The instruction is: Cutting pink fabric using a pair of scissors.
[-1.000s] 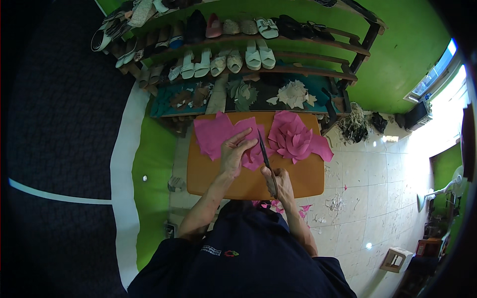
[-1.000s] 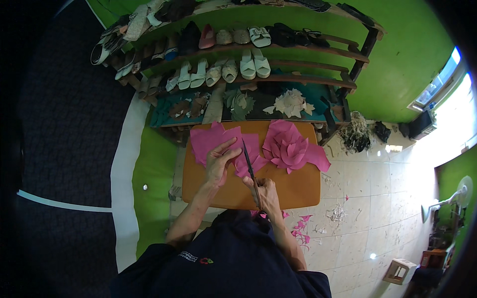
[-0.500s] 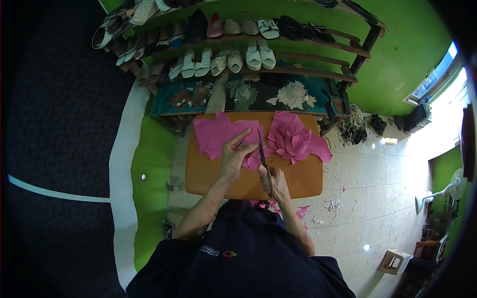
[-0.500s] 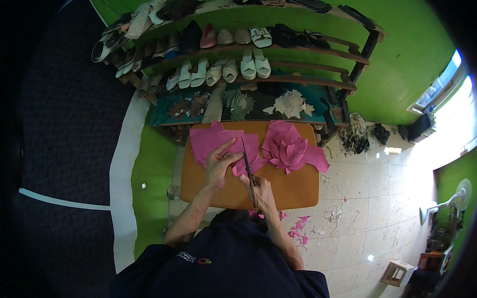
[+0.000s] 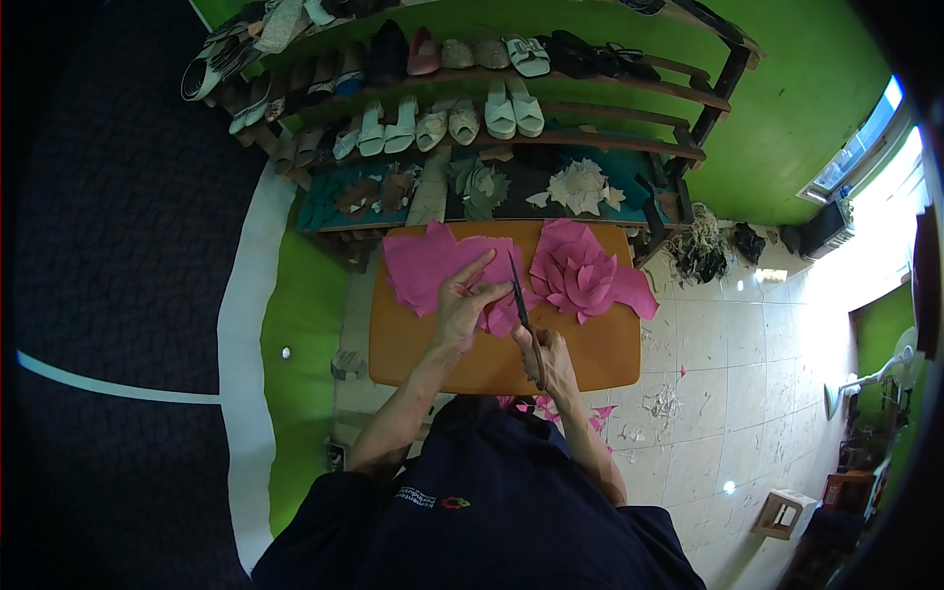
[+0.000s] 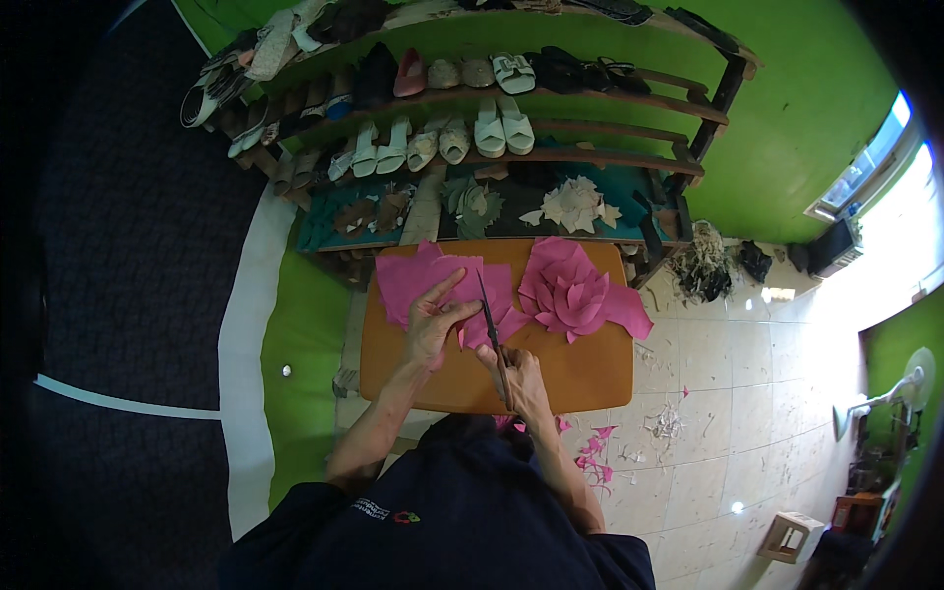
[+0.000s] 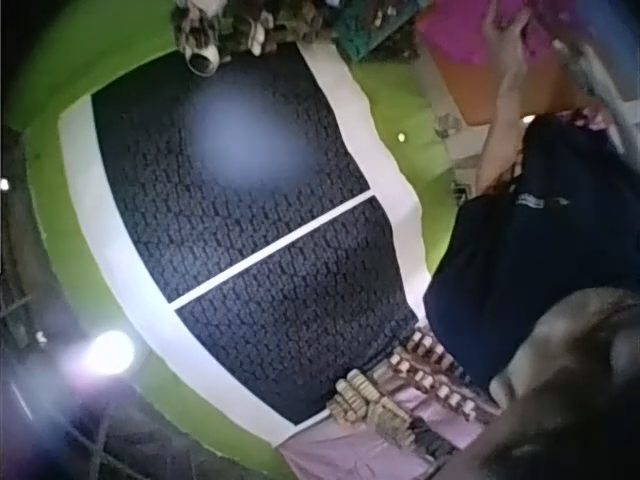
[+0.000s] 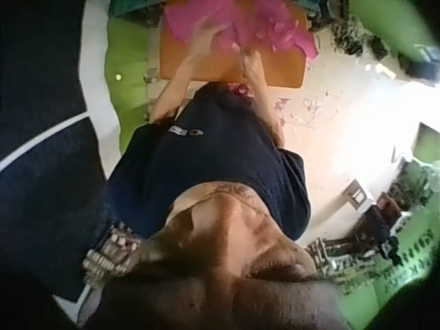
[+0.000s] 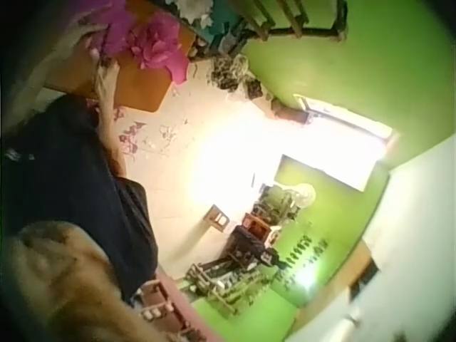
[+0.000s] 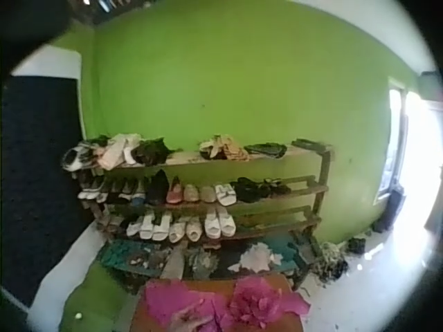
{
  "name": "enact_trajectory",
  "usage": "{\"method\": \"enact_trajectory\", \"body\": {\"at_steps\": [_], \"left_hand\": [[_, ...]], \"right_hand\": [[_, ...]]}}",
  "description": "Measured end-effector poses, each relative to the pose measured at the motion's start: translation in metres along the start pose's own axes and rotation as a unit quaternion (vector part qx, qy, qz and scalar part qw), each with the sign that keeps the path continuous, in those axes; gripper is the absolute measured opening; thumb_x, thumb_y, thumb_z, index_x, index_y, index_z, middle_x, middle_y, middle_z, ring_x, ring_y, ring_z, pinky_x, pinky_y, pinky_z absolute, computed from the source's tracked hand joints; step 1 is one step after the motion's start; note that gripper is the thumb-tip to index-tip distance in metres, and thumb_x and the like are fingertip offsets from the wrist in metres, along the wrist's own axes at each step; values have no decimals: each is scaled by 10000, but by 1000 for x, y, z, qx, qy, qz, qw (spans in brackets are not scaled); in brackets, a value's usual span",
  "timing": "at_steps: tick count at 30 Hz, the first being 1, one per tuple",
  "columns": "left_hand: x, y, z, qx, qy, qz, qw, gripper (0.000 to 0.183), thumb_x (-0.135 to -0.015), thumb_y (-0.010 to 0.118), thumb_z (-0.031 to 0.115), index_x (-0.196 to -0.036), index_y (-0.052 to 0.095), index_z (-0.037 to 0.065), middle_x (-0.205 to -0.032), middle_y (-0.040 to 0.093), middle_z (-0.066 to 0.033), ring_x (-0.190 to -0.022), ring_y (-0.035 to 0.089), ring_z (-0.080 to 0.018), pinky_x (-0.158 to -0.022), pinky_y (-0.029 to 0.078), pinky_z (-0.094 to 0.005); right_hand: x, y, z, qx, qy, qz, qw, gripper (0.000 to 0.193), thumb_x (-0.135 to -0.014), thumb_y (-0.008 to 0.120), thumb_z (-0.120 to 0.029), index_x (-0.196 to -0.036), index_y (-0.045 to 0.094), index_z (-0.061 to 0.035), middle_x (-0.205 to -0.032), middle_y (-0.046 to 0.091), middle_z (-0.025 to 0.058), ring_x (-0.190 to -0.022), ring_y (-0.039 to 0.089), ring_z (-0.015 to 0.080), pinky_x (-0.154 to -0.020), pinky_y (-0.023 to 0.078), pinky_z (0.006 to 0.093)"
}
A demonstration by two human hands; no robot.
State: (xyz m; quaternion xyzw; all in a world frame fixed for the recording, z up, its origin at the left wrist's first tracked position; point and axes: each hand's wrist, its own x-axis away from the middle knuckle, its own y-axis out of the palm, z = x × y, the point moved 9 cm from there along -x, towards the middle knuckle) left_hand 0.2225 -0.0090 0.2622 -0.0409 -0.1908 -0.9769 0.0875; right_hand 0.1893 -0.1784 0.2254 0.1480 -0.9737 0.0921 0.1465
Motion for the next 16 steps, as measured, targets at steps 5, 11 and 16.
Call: {"method": "enact_trajectory", "body": {"at_steps": [5,11,16], "left_hand": [[2,7,13,5,-20,-6,1000,658,-813,711,-95,-1421,480,8,-798,702,-71,-793,696,-124,-804,560,-251],[-3,4,18,-11,-23,-45,999,690,-810,712,-91,-1442,454,10,-785,703,-61,-776,697,-121,-809,557,-243],[-9,2,17,-32,-18,-102,994,667,-832,699,-75,-1445,459,33,-907,741,-115,-826,714,-135,-845,561,-247]], "right_hand": [[2,-1,3,0,31,-2,1000,682,-840,691,-625,-590,435,-45,-501,364,2,-469,381,110,-438,331,342],[6,-2,-1,-19,50,-19,998,683,-819,709,-637,-587,432,-58,-505,372,-21,-439,379,101,-413,314,315],[8,-3,-5,-11,54,-40,998,613,-834,689,-638,-664,456,-97,-499,407,-38,-394,404,69,-366,334,257]]}}
